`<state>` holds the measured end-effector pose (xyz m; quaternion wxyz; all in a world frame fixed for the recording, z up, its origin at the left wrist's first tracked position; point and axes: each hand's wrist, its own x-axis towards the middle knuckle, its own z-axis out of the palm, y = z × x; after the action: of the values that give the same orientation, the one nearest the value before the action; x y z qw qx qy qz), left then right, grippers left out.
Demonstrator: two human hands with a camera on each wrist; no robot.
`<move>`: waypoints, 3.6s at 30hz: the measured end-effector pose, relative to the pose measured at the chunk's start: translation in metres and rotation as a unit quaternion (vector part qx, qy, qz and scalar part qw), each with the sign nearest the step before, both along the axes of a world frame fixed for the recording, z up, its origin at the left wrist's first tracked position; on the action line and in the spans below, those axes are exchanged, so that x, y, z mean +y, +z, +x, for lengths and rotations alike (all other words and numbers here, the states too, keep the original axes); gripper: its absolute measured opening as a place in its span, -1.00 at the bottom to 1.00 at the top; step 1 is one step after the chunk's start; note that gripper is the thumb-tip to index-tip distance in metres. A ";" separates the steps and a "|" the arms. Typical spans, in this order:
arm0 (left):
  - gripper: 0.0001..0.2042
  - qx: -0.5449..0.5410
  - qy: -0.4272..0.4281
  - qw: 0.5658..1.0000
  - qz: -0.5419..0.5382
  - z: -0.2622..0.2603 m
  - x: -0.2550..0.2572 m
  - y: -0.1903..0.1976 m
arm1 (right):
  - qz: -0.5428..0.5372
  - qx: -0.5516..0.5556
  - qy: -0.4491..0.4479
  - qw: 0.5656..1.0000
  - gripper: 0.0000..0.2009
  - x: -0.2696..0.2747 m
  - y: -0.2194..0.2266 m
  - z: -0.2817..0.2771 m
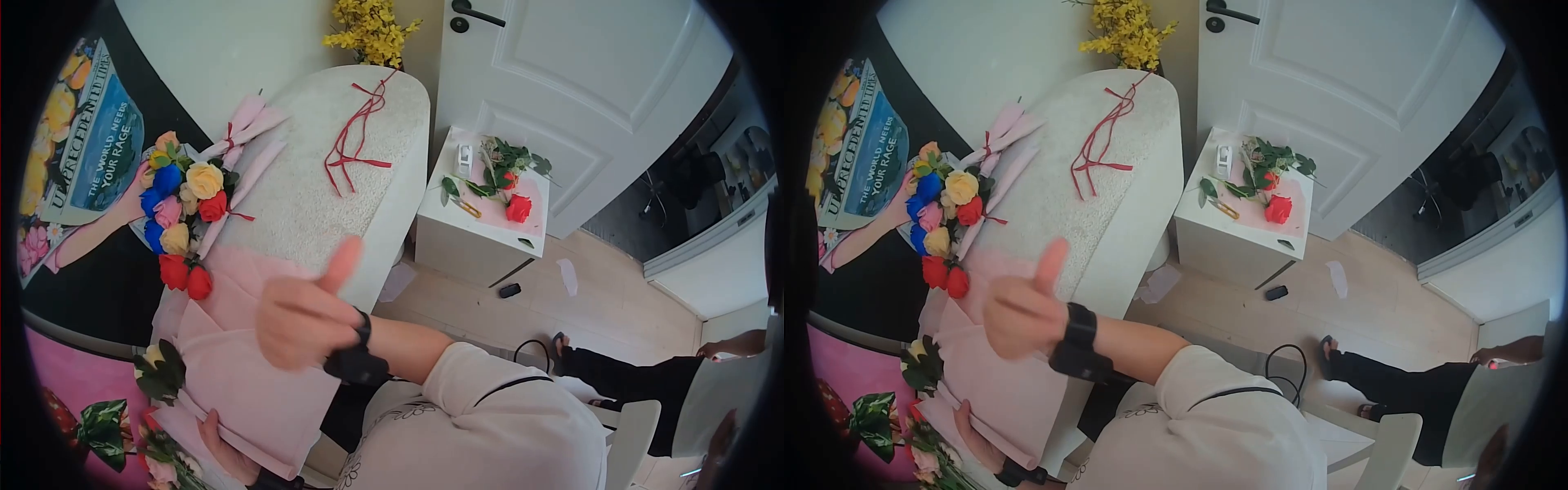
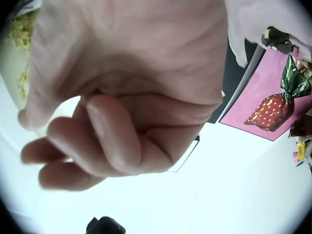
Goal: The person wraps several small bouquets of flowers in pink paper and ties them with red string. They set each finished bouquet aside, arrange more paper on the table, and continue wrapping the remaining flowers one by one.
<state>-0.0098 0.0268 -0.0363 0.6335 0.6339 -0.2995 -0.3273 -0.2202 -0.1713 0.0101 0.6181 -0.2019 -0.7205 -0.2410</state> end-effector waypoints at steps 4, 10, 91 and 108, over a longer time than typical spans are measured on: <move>-0.65 0.030 0.023 0.999 -0.004 -0.008 0.000 0.004 | 0.047 0.147 -0.055 0.986 -0.37 0.016 0.008 -0.016; -0.55 0.187 0.002 0.978 -0.094 -0.028 -0.013 0.029 | -0.158 0.451 -0.780 0.404 -0.10 0.019 0.007 0.012; -0.67 0.207 0.103 0.967 -0.104 -0.004 -0.020 0.010 | -0.203 0.687 -0.608 0.342 -0.46 -0.092 -0.004 -0.004; -0.75 0.138 0.045 0.983 -0.109 -0.015 -0.012 0.027 | 0.044 0.636 -0.717 0.281 -0.52 -0.102 -0.009 -0.045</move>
<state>-0.0252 0.0144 -0.0095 0.7480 0.5227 -0.2148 -0.3481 -0.2651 -0.2736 0.0013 0.4683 -0.6994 0.3464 -0.4143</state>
